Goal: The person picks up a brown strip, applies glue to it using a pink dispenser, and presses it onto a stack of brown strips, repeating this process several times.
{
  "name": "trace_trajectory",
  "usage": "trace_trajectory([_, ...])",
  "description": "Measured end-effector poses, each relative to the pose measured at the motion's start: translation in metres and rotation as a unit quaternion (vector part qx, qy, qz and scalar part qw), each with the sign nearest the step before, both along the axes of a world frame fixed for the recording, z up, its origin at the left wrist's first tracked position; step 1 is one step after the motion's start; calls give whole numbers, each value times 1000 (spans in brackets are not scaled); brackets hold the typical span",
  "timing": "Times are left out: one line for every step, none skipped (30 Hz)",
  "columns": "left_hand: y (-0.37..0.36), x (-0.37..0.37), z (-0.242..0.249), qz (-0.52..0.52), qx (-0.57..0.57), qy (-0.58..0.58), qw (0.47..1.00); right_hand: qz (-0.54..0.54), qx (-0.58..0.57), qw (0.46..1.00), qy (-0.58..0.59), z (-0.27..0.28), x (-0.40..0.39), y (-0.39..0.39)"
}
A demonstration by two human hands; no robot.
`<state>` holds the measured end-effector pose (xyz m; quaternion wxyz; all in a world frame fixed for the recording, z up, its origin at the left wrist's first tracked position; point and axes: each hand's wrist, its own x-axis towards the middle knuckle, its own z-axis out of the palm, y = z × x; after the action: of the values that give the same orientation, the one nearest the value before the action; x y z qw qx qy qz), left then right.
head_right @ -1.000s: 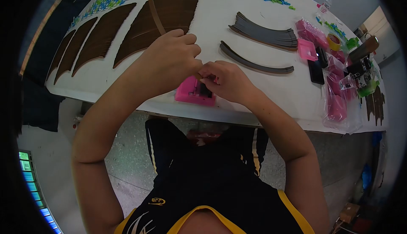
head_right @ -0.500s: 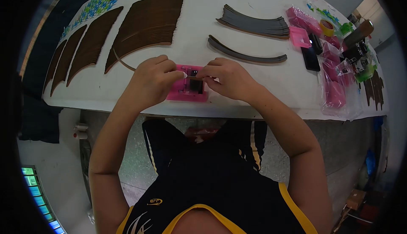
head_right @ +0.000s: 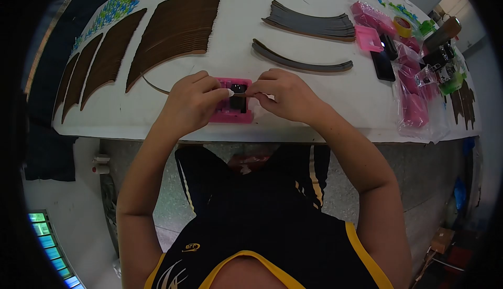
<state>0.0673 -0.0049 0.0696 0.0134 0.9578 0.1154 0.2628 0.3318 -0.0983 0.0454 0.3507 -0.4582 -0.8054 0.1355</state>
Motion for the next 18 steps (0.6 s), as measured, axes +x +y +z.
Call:
trace_trajectory([0,0,0,0,0,1,1000,-2,2,1000,-4,-1,0,0])
trace_trajectory([0,0,0,1,1,1,1000,-5,5,1000,-8,-2,1,1])
trace_trajectory([0,0,0,2,3,3,1000,-6,5,1000,-7,-3,1,1])
trace_trajectory([1,0,1,0,3,3,1000,-5,13,1000,-9,-4,1,1])
trace_trajectory([1,0,2,-1,1,4,1000,-4,21,1000,-11,-5,2,0])
trace_trajectory([1,1,2,-3,-3,6,1000,-6,19,1000,-9,-6,2,-1])
trace_trajectory([0,1,1,-4,-5,9,1000,-9,20,1000,-11,-6,4,-2])
trace_trajectory([0,1,2,1,1,7,1000,-13,22,1000,-14,-6,6,-3])
trace_trajectory([0,2,1,4,6,4,1000,-15,21,1000,-12,-6,9,-6])
trace_trajectory([0,3,1,2,4,6,1000,-22,16,1000,-15,-7,14,-10])
trace_trajectory([0,3,0,2,1,5,1000,-29,12,999,-19,-8,20,-15])
trace_trajectory([0,3,0,3,-2,3,1000,-30,10,999,-18,-8,28,-21])
trace_trajectory([0,4,-1,3,-3,4,1000,-42,0,999,-26,-8,37,-28])
trace_trajectory([0,4,-2,-1,-2,1,1000,-53,-11,998,-35,-8,47,-35])
trace_trajectory([0,5,-3,-4,0,-3,1000,-52,-11,998,-34,-9,59,-44])
trace_trajectory([0,6,-4,-3,-1,-2,1000,-83,-7,995,-53,-10,71,-54])
trace_trajectory([0,7,-5,-5,-1,-7,1000,-114,-4,991,-71,-11,82,-64])
trace_trajectory([0,8,-5,-7,0,-11,1000,-113,-5,991,-71,-11,92,-73])
